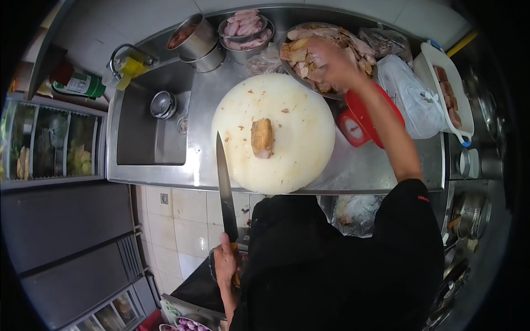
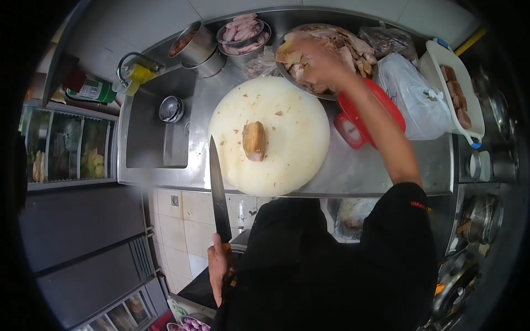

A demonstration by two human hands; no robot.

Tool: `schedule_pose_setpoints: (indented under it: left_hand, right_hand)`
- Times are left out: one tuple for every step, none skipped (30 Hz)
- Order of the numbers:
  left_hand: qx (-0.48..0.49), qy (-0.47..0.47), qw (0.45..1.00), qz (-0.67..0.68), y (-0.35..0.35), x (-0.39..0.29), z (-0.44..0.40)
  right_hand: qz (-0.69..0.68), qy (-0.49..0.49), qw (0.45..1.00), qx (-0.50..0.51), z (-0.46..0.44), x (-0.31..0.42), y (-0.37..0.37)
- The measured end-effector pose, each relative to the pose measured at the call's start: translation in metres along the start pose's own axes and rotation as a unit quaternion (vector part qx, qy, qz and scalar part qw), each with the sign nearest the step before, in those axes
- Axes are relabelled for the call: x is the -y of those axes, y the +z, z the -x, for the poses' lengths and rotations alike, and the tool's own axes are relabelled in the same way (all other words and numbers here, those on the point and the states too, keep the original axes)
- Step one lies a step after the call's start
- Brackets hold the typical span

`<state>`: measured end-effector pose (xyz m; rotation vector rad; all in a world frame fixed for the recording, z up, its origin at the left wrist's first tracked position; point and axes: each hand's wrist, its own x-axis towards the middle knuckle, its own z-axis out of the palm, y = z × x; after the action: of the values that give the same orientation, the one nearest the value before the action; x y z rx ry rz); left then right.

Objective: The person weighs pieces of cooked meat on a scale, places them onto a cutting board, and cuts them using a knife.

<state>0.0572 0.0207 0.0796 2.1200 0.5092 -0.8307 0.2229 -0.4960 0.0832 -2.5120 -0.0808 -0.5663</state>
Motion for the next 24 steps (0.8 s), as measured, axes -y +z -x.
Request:
schedule_pose_setpoints:
  left_hand:
    - [-0.003, 0.007, 1.0, 0.004, -0.001, -0.002, -0.002]
    - [0.019, 0.017, 1.0, 0.017, -0.005, 0.005, -0.009]
    - [0.02, 0.021, 0.999, 0.031, -0.005, 0.005, -0.01]
    - [0.021, 0.025, 0.998, 0.045, -0.006, 0.005, -0.011]
    - [0.02, 0.03, 0.998, 0.059, -0.008, 0.006, -0.012]
    - [0.016, 0.033, 0.997, 0.061, -0.011, 0.006, -0.013]
    - [0.012, 0.036, 0.997, 0.064, -0.013, 0.007, -0.013]
    - [0.007, 0.038, 0.997, 0.068, -0.014, 0.009, -0.012]
    - [0.009, 0.029, 0.995, 0.091, -0.015, 0.011, -0.012]
    - [0.011, 0.019, 0.993, 0.113, -0.016, 0.013, -0.01]
    - [0.012, 0.007, 0.991, 0.136, -0.018, 0.016, -0.008]
    - [0.013, 0.02, 0.99, 0.136, -0.02, 0.02, -0.006]
    - [0.01, 0.027, 0.99, 0.139, -0.024, 0.028, -0.005]
    - [0.009, 0.033, 0.989, 0.142, -0.028, 0.037, -0.007]
    - [0.012, 0.04, 0.989, 0.143, -0.031, 0.046, -0.008]
    - [0.012, 0.042, 0.988, 0.15, -0.033, 0.051, -0.01]
    - [0.011, 0.031, 0.986, 0.163, -0.036, 0.058, -0.013]
    - [0.014, 0.025, 0.985, 0.172, -0.038, 0.062, -0.018]
    - [0.019, 0.02, 0.984, 0.177, -0.041, 0.064, -0.023]
    - [0.018, 0.023, 0.984, 0.174, -0.043, 0.062, -0.024]
    - [0.017, 0.027, 0.985, 0.172, -0.044, 0.058, -0.022]
    - [0.014, 0.031, 0.985, 0.17, -0.047, 0.055, -0.023]
    - [0.02, 0.04, 0.986, 0.159, -0.052, 0.054, -0.027]
    - [0.024, 0.046, 0.987, 0.15, -0.056, 0.055, -0.029]
  right_hand:
    - [-0.095, -0.048, 0.989, 0.098, 0.011, 0.037, 0.025]
    - [-0.105, -0.122, 0.962, 0.219, 0.012, 0.071, 0.037]
    - [-0.011, -0.233, 0.944, 0.232, 0.02, 0.085, 0.07]
    - [-0.017, -0.242, 0.931, 0.274, 0.029, 0.087, 0.106]
    - [-0.025, -0.253, 0.915, 0.315, 0.031, 0.09, 0.13]
    - [-0.02, -0.207, 0.905, 0.372, 0.019, 0.101, 0.132]
    - [-0.016, -0.16, 0.89, 0.427, 0.004, 0.109, 0.131]
    - [-0.012, -0.113, 0.869, 0.482, -0.008, 0.112, 0.13]
    - [-0.03, -0.067, 0.872, 0.484, -0.017, 0.102, 0.136]
    - [-0.048, -0.021, 0.873, 0.485, -0.027, 0.087, 0.147]
    - [-0.068, 0.024, 0.871, 0.486, -0.032, 0.081, 0.156]
    - [-0.062, 0.078, 0.86, 0.501, -0.033, 0.089, 0.15]
    - [-0.077, 0.089, 0.866, 0.486, -0.028, 0.1, 0.146]
    - [-0.091, 0.102, 0.871, 0.472, -0.02, 0.112, 0.14]
    - [-0.104, 0.118, 0.875, 0.457, -0.012, 0.119, 0.138]
    - [-0.021, -0.041, 0.921, 0.388, -0.001, 0.11, 0.158]
    - [0.007, -0.041, 0.932, 0.361, 0.008, 0.116, 0.162]
    - [0.039, -0.038, 0.942, 0.33, 0.018, 0.128, 0.163]
    - [0.072, -0.03, 0.952, 0.297, 0.024, 0.134, 0.163]
    - [0.085, -0.02, 0.949, 0.304, 0.026, 0.133, 0.163]
    - [0.081, 0.018, 0.951, 0.298, 0.03, 0.137, 0.153]
    - [0.076, 0.053, 0.952, 0.292, 0.034, 0.144, 0.142]
    - [0.069, 0.086, 0.952, 0.285, 0.037, 0.149, 0.131]
    - [0.056, 0.109, 0.969, 0.212, 0.041, 0.148, 0.116]
